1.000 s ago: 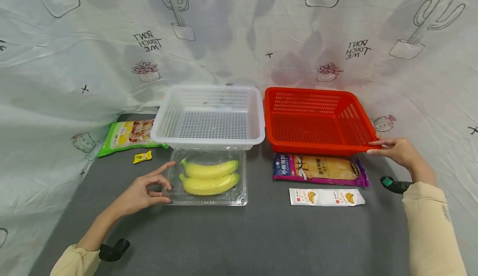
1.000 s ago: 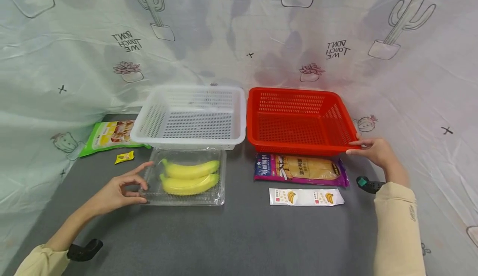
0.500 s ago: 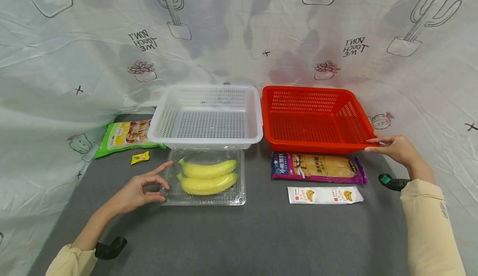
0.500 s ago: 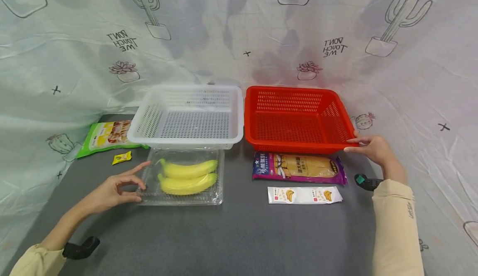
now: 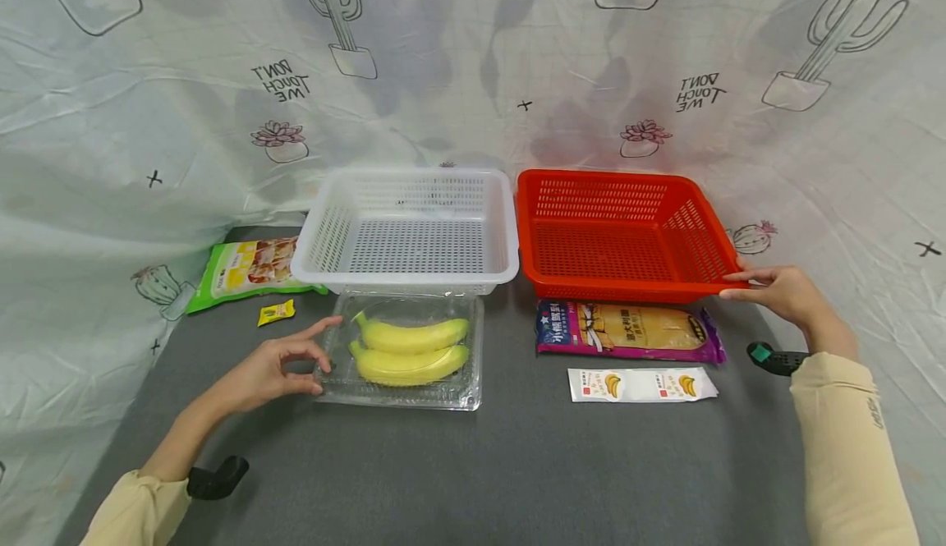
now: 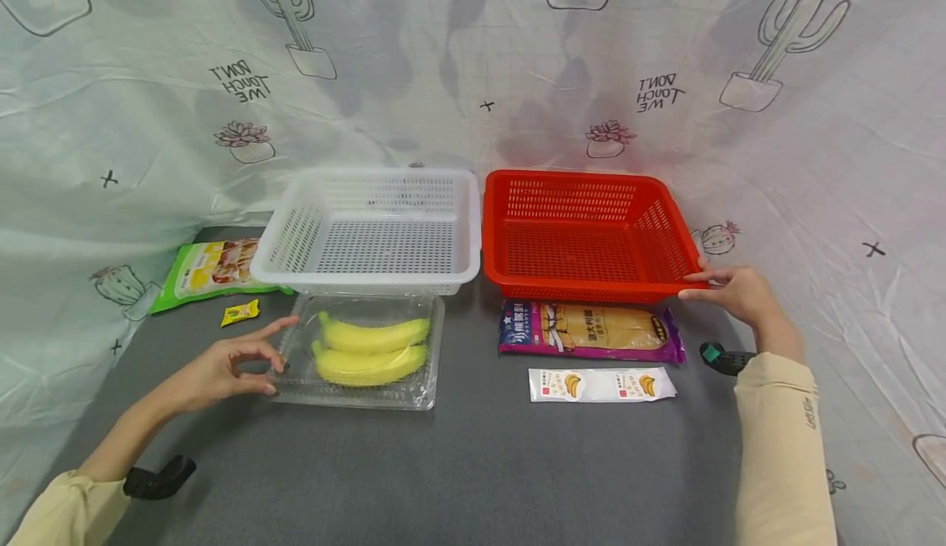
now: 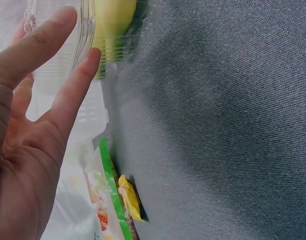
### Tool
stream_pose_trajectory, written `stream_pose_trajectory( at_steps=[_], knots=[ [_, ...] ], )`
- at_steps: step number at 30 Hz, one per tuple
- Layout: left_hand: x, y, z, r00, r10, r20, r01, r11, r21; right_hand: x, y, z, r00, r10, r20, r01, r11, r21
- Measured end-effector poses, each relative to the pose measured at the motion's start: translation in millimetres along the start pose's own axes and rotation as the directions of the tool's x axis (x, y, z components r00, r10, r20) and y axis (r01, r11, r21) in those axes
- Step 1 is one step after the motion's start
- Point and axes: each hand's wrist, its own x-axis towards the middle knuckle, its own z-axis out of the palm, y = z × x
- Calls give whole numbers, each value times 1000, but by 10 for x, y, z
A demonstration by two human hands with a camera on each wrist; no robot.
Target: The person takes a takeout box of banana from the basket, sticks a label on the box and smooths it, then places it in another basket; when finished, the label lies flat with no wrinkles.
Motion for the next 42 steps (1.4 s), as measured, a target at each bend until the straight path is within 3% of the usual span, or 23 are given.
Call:
stream_pose_trajectory(
  at_steps=[6,13,21,25,30,33,34,36,37,39,41,42],
  knots=[
    [-8,7,-3,1000,-11,-3,11,1000,-21,-20,12,13,1000,31,0,-31,999,22],
    [-35,0,19,999,-29,-21,28,999,-46,-17,-9,-2,1000,-2,0,2,1000,22],
    [-69,78,102,990,-44,-132,63,987,150,-49,-83,-47,992,-124,25,126,990,-66],
    [-50,184,224,970,-6,-242,44,987,152,-114,-75,2,984,-176,-14,175,983,-49],
    [149,389,465,925,78,-372,-58,996,64,-281,5,133,965,-140,-222,157,986,60],
    [332,525,652,905,46,-423,-73,996,-48,-398,-3,226,945,-81,-318,145,973,181],
    [399,564,718,902,23,-432,-71,993,-96,-433,-12,262,938,-64,-342,154,958,240],
    [538,633,861,900,-19,-436,-73,979,-192,-505,-35,342,933,-36,-357,192,891,411],
    [609,664,936,902,-37,-430,-75,968,-240,-543,-47,390,934,-28,-356,215,839,499],
    [752,718,1091,913,-52,-405,-87,945,-317,-611,-63,493,939,-40,-341,271,696,665],
    [889,774,1244,929,-42,-368,-105,923,-371,-677,-74,605,943,-67,-325,304,564,768],
    [954,799,1317,937,-34,-347,-109,917,-384,-709,-78,662,943,-89,-322,319,524,790]
  ],
)
